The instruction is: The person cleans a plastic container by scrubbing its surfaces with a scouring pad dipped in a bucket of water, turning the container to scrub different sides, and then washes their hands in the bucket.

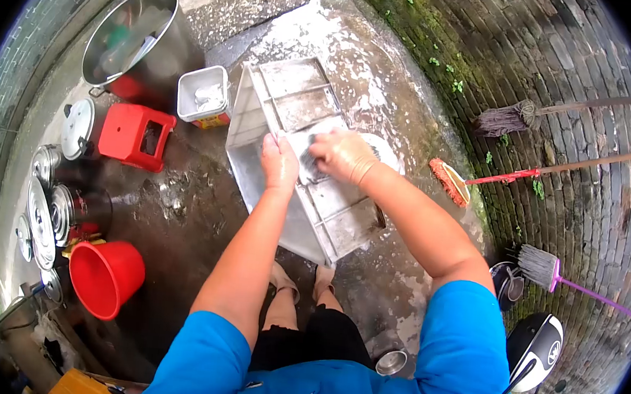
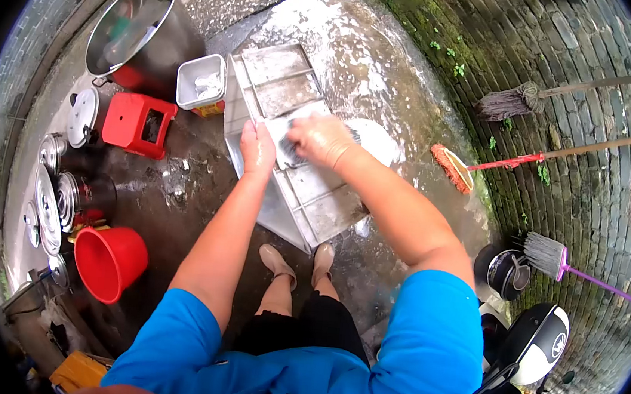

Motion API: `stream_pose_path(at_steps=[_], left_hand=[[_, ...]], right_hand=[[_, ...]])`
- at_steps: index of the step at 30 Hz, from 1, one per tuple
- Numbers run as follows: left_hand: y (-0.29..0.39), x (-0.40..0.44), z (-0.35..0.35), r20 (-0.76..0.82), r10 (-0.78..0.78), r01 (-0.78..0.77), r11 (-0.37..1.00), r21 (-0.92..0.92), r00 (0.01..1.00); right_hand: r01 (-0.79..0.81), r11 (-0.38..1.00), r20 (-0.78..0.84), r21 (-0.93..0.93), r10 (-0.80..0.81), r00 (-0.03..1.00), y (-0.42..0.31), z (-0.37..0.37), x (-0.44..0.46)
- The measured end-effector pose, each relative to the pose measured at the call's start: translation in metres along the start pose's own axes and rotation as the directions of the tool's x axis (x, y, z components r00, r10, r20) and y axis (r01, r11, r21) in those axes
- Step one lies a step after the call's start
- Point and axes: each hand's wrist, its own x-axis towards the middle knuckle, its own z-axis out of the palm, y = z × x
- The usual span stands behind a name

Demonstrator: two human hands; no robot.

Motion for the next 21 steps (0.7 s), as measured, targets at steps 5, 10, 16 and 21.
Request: stream_pose_path(at_steps=[5,10,16,21], left_hand=[[-0.001,-0.004,0.001,-0.028,0.034,-0.033,0.999,0.041,0.999],[0.000,-0.004,-0.010,0.025,0.011,-0.012,1.000,0.018,1.000],[0.003,0.000,-0.007,0.039,0.002,-0.004,0.998,0.063,0.999],[-0.003,0.001,-0.007,0.003,0.041,-0.041,0.998,0.039,0.999]], right_hand=[[0.002,0.996,0.097,-0.092,0.007,0.995,0.041,-0.004,-0.004],[0.159,0.974,0.125,0.160,-0.180,0.976,0.023,0.001,-0.012],[0.325,0.944,0.230,-0.059,-0.304,0.925,0.006,-0.026,-0.011],[0.189,0.972,0.349,-0.142,-0.129,0.928,0.043,-0.030,-0.012]])
